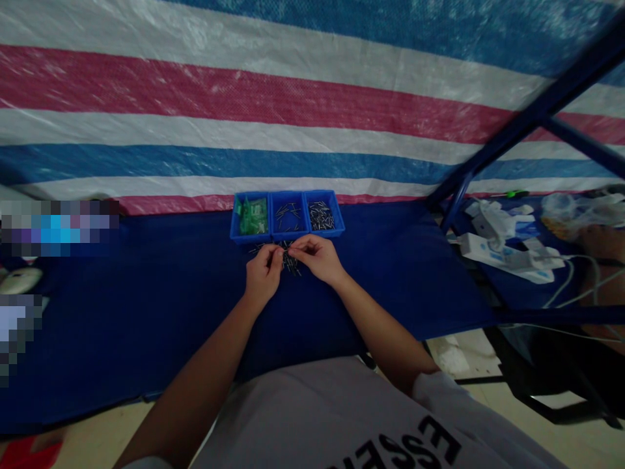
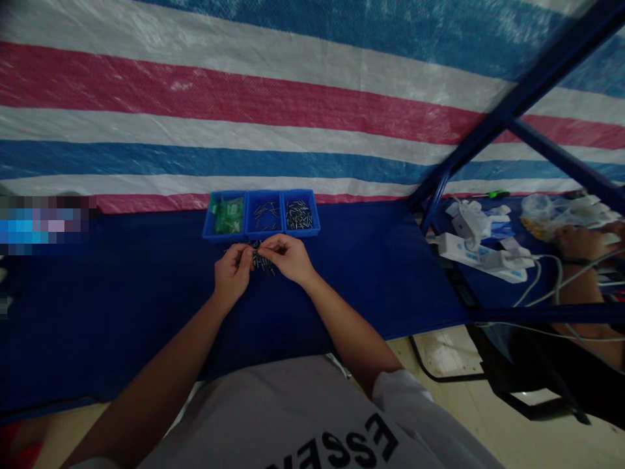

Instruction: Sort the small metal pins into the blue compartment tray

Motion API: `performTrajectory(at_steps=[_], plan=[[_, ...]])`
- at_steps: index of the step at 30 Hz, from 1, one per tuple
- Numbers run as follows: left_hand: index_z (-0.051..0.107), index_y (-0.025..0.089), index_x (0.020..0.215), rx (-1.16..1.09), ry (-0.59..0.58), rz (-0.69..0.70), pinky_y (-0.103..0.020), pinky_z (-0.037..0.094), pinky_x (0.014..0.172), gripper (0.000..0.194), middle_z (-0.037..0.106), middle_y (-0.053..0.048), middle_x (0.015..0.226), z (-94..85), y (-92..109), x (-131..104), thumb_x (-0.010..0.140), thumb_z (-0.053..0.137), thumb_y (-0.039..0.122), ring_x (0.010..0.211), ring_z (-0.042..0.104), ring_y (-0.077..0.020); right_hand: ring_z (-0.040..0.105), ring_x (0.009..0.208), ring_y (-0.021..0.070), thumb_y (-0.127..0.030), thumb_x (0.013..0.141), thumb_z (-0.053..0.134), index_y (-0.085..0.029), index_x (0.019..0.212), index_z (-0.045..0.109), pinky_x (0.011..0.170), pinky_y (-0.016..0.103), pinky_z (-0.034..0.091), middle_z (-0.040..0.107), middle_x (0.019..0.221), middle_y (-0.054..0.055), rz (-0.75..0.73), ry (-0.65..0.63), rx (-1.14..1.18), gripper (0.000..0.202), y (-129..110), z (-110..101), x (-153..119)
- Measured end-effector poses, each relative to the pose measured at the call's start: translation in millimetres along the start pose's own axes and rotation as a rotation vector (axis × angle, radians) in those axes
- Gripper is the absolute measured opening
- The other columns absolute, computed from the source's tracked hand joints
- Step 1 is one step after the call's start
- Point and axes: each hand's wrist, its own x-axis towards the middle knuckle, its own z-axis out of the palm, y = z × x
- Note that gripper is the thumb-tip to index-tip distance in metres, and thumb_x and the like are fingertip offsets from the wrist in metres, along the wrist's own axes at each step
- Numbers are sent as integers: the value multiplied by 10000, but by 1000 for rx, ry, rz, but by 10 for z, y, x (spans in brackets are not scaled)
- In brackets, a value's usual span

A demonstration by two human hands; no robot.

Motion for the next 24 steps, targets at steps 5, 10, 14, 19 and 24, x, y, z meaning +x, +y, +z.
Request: performTrajectory(at_steps=[5, 10, 14, 19, 24], plan=[[596, 179, 856, -11, -3, 10, -207, 422, 552, 229, 562, 39, 569, -1, 6, -3, 926, 473, 359, 515, 534, -96, 587, 605, 109, -357, 672, 791, -192, 785, 663, 589, 253, 456, 667, 701, -6, 5, -9, 20, 237, 13, -5, 4], [601, 182, 867, -11, -5, 2, -212, 425, 553, 230, 571, 36, 579, 3, -7, -6, 924, 476, 367, 519, 541, -100, 570, 577, 105, -397, 675, 787, -192, 806, 660, 566, 250, 455, 661, 685, -9, 28, -13, 10, 275, 11, -11, 1], [603, 182, 868, -11, -12, 4, -210, 421, 555, 239, 569, 38, 577, 6, -18, -7, 927, 470, 371, 522, 537, -98, 592, 603, 111, -434, 681, 777, -190, 826, 657, 584, 250, 474, 673, 705, 0, 42, -23, 18, 309, 18, -11, 7], [597, 179, 826, -11, -29, 19, -210, 416, 559, 262, 568, 33, 581, 2, -11, -2, 933, 459, 374, 532, 531, -100, 633, 644, 122, -443, 711, 750, -192, 848, 646, 614, 253, 502, 677, 708, 1, 48, -54, 55, 304, 9, -17, 10], [589, 179, 788, 8, -48, 6, -214, 410, 548, 293, 567, 27, 577, -4, 10, 0, 936, 442, 386, 528, 525, -104, 618, 601, 117, -436, 732, 729, -200, 876, 647, 616, 265, 509, 654, 661, -16, 68, -97, 44, 288, -42, -23, -4]])
